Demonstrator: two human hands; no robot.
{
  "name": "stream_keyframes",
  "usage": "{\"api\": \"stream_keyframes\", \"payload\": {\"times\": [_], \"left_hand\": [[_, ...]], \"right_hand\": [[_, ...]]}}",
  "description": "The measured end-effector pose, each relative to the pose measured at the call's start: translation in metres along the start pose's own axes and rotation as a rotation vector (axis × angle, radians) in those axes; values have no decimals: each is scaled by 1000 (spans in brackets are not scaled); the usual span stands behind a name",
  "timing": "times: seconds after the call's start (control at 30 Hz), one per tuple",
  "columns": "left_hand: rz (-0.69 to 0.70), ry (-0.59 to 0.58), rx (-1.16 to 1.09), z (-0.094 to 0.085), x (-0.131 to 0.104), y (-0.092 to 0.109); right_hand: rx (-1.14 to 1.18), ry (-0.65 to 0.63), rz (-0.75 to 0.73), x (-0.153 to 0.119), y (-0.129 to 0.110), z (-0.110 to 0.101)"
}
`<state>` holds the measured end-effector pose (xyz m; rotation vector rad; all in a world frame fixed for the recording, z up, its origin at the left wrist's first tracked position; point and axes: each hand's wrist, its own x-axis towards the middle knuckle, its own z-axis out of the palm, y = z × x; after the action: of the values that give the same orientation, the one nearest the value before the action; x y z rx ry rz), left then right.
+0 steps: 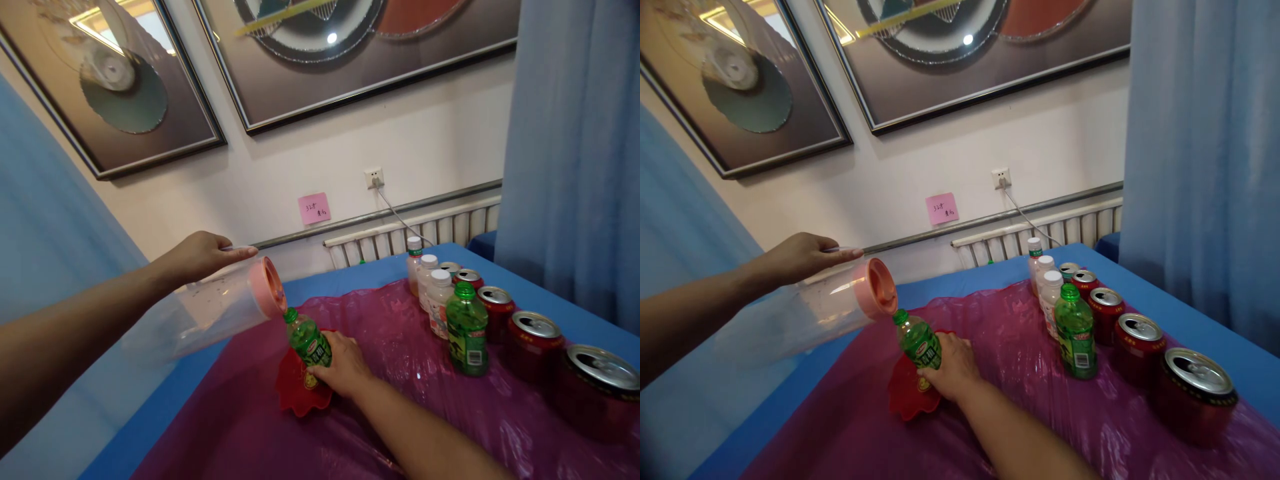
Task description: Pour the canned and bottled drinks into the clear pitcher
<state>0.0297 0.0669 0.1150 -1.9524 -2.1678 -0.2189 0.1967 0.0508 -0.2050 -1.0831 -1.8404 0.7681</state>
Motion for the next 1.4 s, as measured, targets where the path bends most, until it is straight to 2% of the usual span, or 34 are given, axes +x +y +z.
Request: {"api": "stream_keyframes", "payload": {"times": [0.83, 1.4], "left_hand": [[15, 33, -24, -4, -6, 4], [19, 1, -2, -4, -7, 5]], "right_hand": [[-12, -22, 9, -1, -3, -3], [-6, -13, 6, -1, -3, -3]]}}
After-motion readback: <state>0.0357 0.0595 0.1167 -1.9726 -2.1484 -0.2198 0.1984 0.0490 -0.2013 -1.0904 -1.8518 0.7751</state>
